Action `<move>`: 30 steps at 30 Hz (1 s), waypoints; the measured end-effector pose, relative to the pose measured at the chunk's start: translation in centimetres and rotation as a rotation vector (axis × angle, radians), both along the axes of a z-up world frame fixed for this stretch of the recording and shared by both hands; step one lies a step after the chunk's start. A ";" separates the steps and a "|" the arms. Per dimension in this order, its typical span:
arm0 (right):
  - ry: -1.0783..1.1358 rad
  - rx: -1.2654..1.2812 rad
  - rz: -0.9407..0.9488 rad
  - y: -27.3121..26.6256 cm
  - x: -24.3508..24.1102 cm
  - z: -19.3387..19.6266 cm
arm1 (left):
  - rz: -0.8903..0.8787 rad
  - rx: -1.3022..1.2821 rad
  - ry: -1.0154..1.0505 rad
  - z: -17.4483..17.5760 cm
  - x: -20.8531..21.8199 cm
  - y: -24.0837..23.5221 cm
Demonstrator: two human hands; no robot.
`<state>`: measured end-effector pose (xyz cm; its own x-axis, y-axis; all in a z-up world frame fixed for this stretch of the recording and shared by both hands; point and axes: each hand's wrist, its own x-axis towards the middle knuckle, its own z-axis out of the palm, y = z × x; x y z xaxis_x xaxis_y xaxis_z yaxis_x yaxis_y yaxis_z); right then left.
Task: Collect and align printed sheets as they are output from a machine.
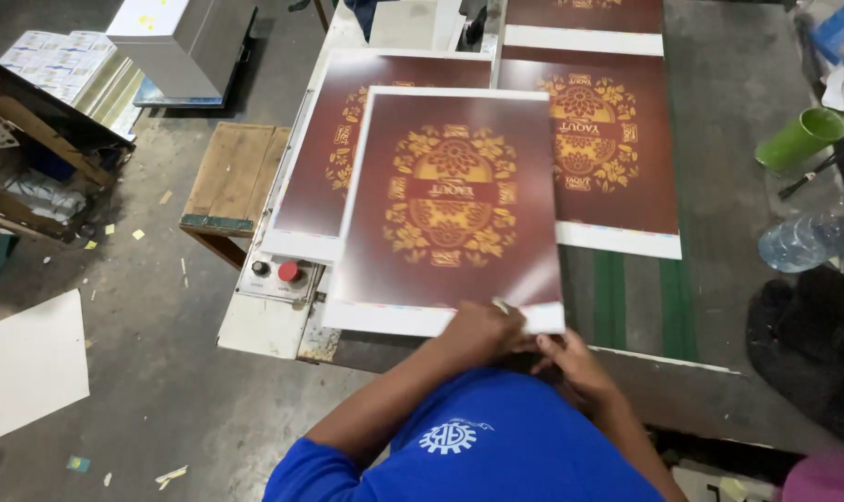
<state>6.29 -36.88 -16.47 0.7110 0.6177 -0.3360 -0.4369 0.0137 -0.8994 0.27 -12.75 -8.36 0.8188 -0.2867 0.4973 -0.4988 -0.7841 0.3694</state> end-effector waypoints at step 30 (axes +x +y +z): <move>-0.176 -0.112 -0.921 -23.5 -0.6 -6.3 | 0.167 0.220 0.382 -0.8 3.8 17.9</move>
